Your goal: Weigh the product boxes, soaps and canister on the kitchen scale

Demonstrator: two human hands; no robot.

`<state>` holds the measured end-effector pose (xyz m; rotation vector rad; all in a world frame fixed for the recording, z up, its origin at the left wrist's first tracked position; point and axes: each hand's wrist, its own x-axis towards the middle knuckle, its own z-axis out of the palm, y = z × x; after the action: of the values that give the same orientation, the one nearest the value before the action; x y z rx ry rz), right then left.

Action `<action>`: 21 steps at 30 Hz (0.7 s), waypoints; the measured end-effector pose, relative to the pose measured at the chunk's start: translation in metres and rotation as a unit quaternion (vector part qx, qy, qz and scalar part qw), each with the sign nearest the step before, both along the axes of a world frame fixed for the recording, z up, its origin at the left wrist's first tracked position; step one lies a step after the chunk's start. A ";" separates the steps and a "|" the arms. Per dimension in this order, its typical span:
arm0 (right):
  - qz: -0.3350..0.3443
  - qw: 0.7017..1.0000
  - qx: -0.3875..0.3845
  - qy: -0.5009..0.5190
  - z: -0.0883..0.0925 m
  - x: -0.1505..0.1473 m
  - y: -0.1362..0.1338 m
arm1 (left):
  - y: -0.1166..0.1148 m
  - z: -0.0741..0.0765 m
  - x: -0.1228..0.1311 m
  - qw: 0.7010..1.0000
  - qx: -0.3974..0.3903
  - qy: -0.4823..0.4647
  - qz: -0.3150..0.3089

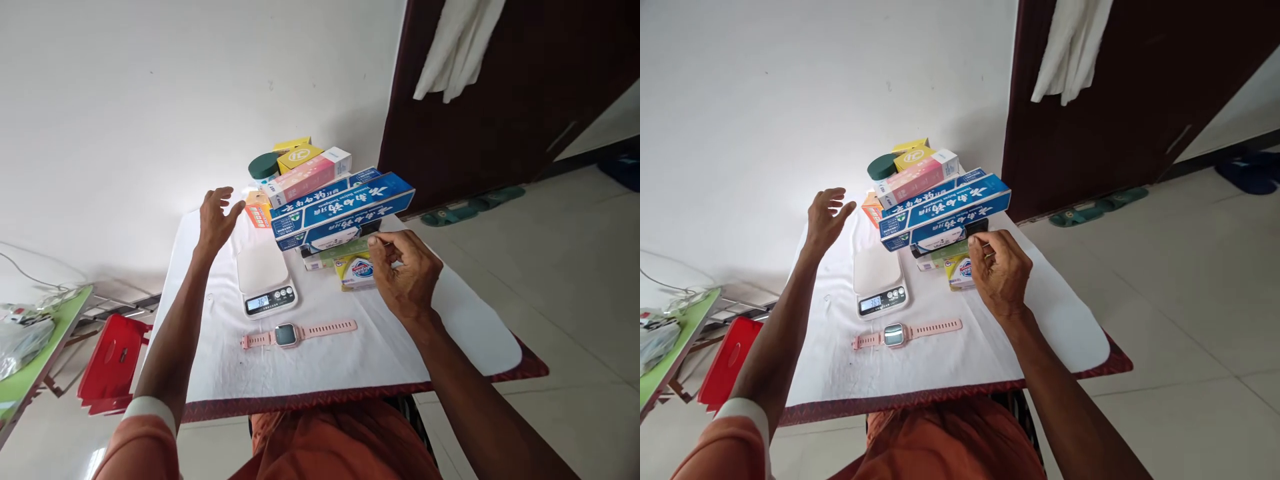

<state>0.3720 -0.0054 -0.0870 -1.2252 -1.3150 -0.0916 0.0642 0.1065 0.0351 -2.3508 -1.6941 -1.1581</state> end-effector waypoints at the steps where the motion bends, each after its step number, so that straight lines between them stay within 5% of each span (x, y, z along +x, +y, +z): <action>1: -0.001 1.000 0.002 -0.007 0.000 0.000 0.000 | 0.008 -0.003 -0.003 1.000 -0.011 -0.001 -0.004; 10: -0.009 1.000 -0.023 -0.016 0.000 0.002 -0.001 | 0.054 0.001 0.062 0.978 -0.075 0.072 -0.183; 21: -0.018 0.999 -0.022 0.017 -0.001 0.005 0.002 | 0.100 -0.003 0.123 0.973 -0.094 0.157 -0.138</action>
<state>0.3774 -0.0034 -0.0876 -1.2822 -1.2722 -0.0675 0.1868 0.2065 0.0320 -2.7722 -1.4621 -0.6182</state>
